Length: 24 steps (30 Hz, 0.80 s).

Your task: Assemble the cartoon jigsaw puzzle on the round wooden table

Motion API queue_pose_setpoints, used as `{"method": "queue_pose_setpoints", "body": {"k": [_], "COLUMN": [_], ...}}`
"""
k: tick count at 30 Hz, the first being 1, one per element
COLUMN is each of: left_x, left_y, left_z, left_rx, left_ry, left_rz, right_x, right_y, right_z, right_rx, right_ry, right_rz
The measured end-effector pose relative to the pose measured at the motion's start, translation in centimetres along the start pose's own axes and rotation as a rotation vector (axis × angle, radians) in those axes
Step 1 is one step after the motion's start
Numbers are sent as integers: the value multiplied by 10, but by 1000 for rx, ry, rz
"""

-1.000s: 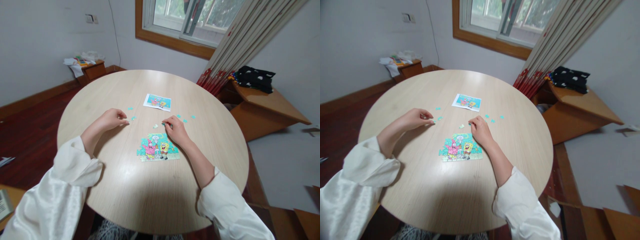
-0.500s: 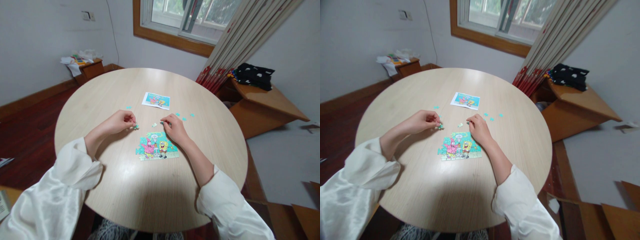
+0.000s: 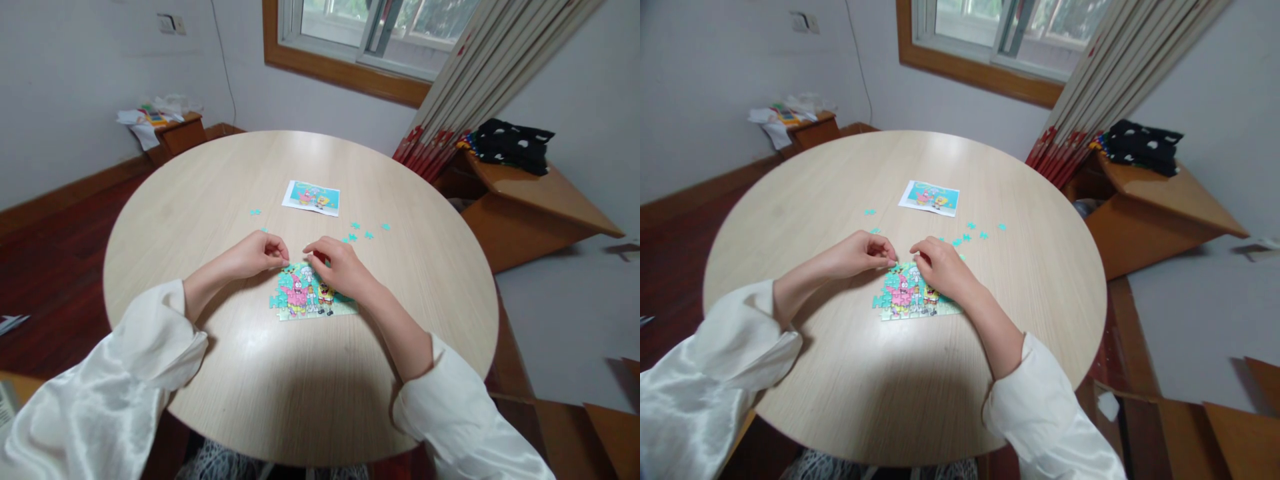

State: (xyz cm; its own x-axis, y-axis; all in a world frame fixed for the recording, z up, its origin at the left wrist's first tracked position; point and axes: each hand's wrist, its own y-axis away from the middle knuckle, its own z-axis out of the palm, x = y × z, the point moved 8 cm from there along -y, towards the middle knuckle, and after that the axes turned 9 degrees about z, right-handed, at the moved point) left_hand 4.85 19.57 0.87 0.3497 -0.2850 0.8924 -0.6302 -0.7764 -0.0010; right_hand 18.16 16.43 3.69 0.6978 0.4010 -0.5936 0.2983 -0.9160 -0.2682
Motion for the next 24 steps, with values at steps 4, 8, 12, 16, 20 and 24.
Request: {"method": "queue_pose_setpoints", "body": {"k": [4, 8, 12, 16, 20, 24], "left_x": [0, 1, 1, 1, 1, 1], "left_y": [0, -1, -1, -1, -2, -2], "left_z": [2, 3, 3, 3, 4, 4], "left_rx": [-16, -21, -21, -16, -8, -5], "left_ry": [-14, -45, -67, -86, -108, -128], "left_rz": [9, 14, 11, 11, 13, 8], "right_x": [-3, -3, -3, -4, -5, -5], "right_y": [0, 0, 0, 0, 0, 0], "right_z": [3, 6, 9, 9, 9, 9], "right_rx": [-68, -118, -145, -150, -146, -147], "right_ry": [-24, -50, -57, -58, -50, -41], "right_rz": [29, 47, 60, 64, 64, 57]}}
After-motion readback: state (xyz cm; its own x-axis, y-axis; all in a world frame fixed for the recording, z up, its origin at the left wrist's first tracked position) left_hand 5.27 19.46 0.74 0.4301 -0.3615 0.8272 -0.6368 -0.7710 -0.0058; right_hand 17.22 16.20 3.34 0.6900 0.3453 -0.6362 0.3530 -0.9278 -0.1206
